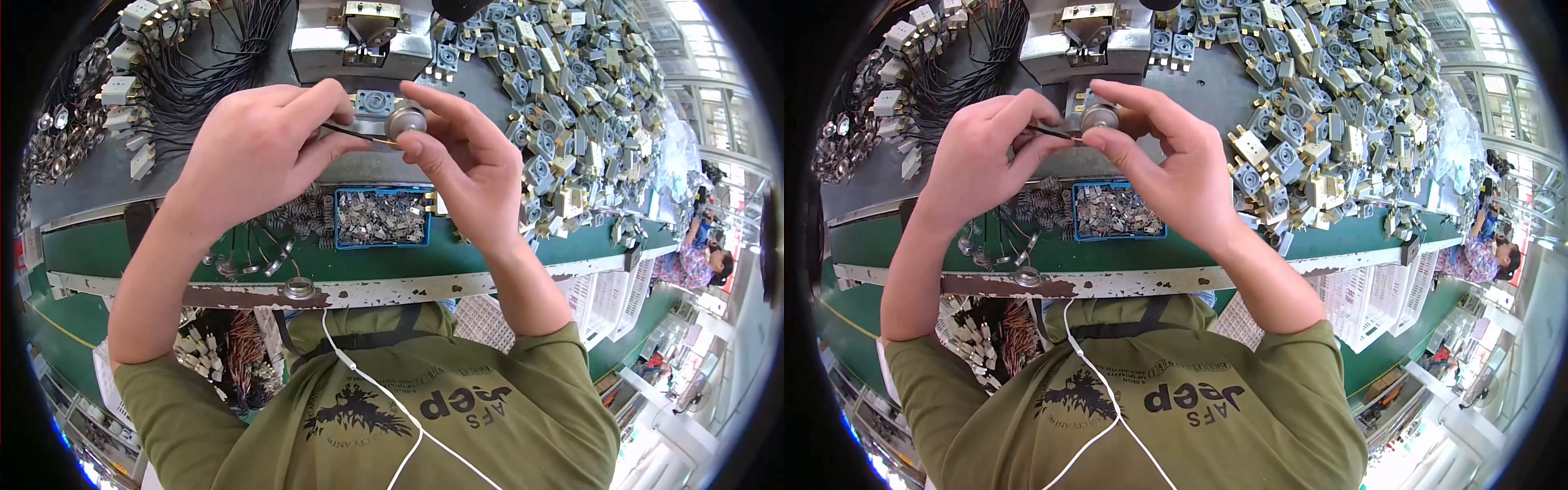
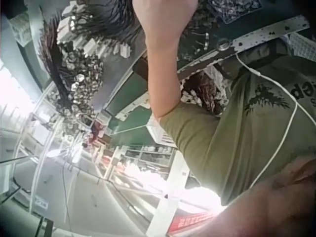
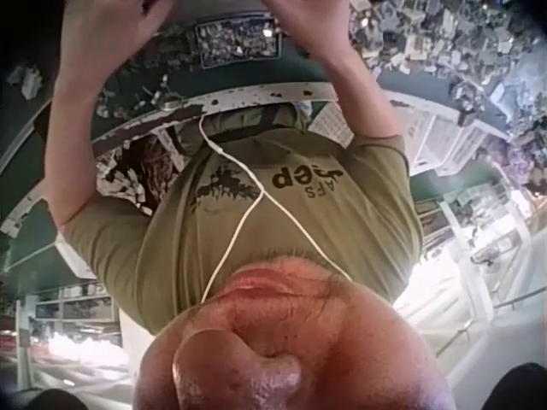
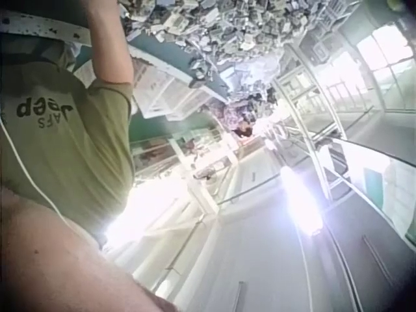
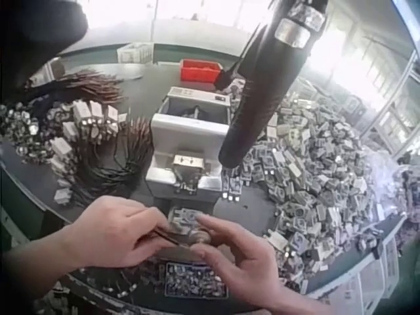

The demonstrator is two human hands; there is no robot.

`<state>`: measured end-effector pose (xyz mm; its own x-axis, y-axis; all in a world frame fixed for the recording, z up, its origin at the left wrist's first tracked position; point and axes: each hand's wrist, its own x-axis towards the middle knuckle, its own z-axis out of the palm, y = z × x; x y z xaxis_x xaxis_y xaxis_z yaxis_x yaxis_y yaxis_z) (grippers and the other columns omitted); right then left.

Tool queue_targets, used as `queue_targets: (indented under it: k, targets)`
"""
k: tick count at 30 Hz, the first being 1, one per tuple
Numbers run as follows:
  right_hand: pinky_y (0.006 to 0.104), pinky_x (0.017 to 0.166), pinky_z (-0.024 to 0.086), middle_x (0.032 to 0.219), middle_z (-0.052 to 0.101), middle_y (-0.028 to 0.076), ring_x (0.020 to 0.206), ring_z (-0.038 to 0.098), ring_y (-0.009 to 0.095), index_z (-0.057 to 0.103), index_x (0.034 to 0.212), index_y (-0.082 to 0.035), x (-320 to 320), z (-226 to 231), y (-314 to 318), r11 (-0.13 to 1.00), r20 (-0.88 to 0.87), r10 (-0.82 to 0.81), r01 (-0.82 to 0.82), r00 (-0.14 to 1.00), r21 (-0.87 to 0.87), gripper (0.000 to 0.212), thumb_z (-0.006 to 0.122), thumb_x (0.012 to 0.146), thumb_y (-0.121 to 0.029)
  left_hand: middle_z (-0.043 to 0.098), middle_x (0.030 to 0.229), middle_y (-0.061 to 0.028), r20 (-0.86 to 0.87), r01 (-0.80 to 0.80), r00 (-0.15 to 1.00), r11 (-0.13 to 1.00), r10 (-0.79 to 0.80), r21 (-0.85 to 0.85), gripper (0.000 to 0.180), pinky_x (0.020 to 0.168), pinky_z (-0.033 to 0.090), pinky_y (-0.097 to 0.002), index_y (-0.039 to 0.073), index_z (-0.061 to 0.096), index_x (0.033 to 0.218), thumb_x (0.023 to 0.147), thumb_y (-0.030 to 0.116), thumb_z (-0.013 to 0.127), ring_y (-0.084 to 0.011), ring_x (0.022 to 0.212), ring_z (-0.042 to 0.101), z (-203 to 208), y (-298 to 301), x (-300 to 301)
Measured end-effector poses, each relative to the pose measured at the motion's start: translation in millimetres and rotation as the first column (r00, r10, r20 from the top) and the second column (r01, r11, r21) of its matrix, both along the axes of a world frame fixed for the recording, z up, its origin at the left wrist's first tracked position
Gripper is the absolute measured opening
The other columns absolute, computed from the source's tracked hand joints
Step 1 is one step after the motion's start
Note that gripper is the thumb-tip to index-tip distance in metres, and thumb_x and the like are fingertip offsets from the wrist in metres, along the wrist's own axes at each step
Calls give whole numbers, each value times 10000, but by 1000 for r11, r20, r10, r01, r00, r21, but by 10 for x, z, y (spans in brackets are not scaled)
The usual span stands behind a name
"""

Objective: Assembling small electronic components on a production line using a power screwdriver.

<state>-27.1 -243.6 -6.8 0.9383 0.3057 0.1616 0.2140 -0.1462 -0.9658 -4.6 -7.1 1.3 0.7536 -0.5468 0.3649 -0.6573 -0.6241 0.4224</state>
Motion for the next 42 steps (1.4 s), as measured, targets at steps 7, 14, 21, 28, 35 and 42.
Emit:
queue_targets:
  k: [7, 14, 21, 28, 35, 42]
  targets:
    - [296, 828, 530, 1038, 732, 99, 920, 669, 160, 655, 1370, -43, 183, 71, -71, 956, 134, 180, -141, 975, -257, 407, 709, 966, -45, 615, 705, -79, 17, 56, 998, 997, -57, 60, 286, 619, 497, -412, 69, 557, 910, 869, 246, 778, -293, 679, 643, 14, 31, 20]
    - [383, 794, 523, 1041, 714, 167, 878, 663, 320, 680, 1321, -41, 376, 64, -125, 775, 34, 526, -463, 850, -430, 356, 680, 965, -55, 611, 711, -80, 16, 130, 991, 974, -135, 187, 308, 658, 500, -419, 66, 559, 917, 846, 267, 781, -291, 731, 642, -18, 39, 39]
    - [317, 839, 557, 1031, 734, 93, 933, 686, 132, 694, 1295, -38, 175, -16, -172, 940, -241, 252, -297, 937, -169, 332, 725, 971, -105, 622, 742, -71, 16, 152, 988, 982, -155, 114, 312, 665, 503, -417, 72, 551, 908, 853, 280, 778, -285, 752, 645, 0, -17, 7]
    - [306, 873, 557, 1038, 748, 84, 965, 700, 136, 698, 1281, -33, 202, -51, -177, 937, -82, 252, -264, 964, -228, 316, 720, 973, -96, 613, 728, -68, -36, 135, 991, 968, -130, 213, 291, 675, 494, -413, 95, 617, 1008, 855, 287, 774, -285, 741, 640, -23, 35, -1]
    - [394, 862, 581, 1183, 678, 148, 1011, 699, 306, 513, 1508, -159, 194, -375, -175, 832, 337, 38, 157, 941, -532, 720, 800, 850, -103, 622, 820, -42, -174, 290, 950, 939, -259, 184, 405, 707, 510, -402, 190, 700, 1254, 859, 252, 767, -273, 736, 629, 64, -33, -44]
    - [361, 859, 580, 1151, 690, 158, 971, 714, 271, 621, 1397, -116, 225, -317, -256, 829, 315, 17, 163, 949, -535, 541, 771, 880, -69, 731, 911, -117, -360, -3, 932, 993, -41, -122, 363, 734, 549, -392, 115, 704, 1224, 875, 194, 768, -301, 792, 689, 181, -104, 240]
